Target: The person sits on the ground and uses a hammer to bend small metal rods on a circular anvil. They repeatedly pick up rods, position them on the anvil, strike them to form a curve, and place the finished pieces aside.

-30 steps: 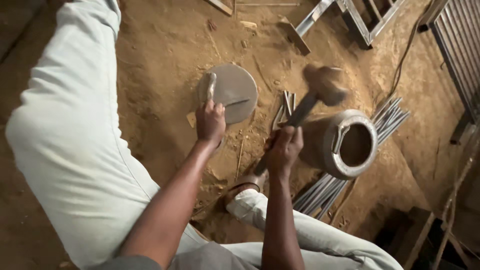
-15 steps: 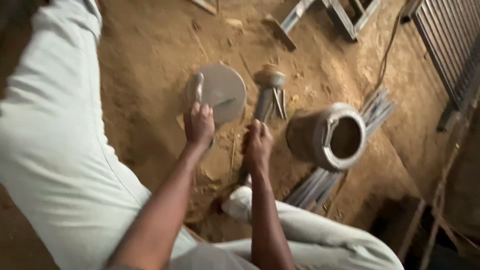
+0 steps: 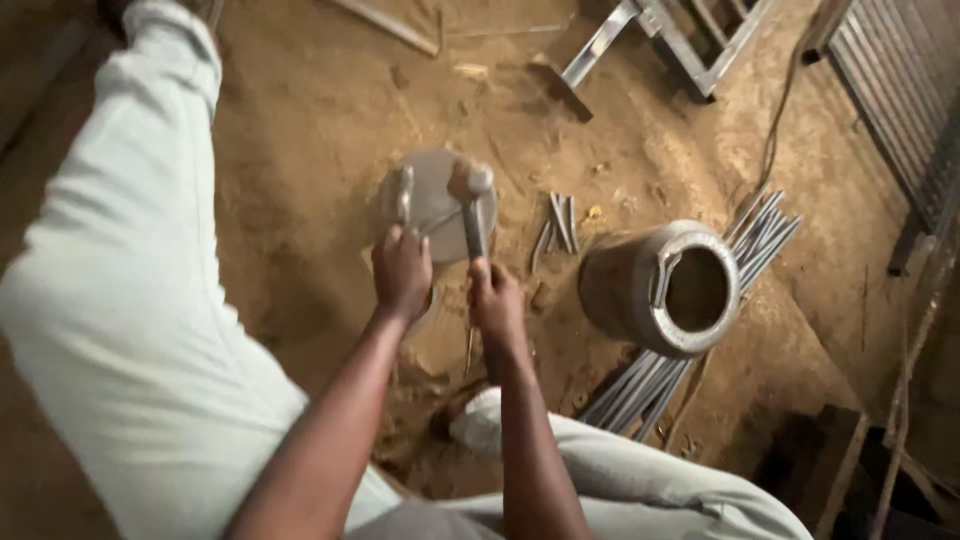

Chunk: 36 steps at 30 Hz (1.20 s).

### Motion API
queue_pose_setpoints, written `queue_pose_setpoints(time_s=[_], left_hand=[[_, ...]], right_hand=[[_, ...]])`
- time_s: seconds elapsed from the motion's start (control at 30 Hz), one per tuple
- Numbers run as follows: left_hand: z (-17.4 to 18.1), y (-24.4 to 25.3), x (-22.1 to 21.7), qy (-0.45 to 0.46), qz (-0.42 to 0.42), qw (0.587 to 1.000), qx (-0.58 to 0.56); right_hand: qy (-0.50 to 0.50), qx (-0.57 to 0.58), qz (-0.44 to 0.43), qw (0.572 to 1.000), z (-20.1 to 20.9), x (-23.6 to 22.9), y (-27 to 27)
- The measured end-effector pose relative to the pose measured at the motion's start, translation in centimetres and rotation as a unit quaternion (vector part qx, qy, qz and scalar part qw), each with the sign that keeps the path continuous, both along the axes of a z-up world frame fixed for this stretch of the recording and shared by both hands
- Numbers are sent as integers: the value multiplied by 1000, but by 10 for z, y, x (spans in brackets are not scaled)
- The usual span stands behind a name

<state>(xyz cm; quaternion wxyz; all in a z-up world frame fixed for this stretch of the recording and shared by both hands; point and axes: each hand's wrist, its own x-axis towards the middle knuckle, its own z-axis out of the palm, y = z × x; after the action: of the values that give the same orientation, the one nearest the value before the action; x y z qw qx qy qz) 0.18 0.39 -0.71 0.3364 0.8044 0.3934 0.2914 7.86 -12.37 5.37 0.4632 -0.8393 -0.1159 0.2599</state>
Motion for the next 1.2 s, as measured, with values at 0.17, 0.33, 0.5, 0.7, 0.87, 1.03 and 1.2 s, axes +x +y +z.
queue_pose_setpoints(time_s=[0.17,0.33,0.5,0.7,0.87,1.03,1.2], left_hand=[[5,1,3,49,-9,998,-28],[-26,-8,0,92,-28,994,-45],[-81,6,-34,142,-6,959,-247],[-77,23,-70,-8,-90,843,-530],[20,27,-73,-105,-202,750,-621],[98,38,-74,-137,-270,676,-672],[124,50,-71,-134,-322,636,-688]], right_hand=[[28,-42,-56,997,6,3,-7],[21,-80,-90,993,-9,8,-21],[-206,-96,-29,974,-42,15,-7],[-249,-42,-22,967,-76,7,10],[-193,77,-19,978,-41,9,27],[306,353,53,883,48,19,30],[213,310,120,919,96,8,39]])
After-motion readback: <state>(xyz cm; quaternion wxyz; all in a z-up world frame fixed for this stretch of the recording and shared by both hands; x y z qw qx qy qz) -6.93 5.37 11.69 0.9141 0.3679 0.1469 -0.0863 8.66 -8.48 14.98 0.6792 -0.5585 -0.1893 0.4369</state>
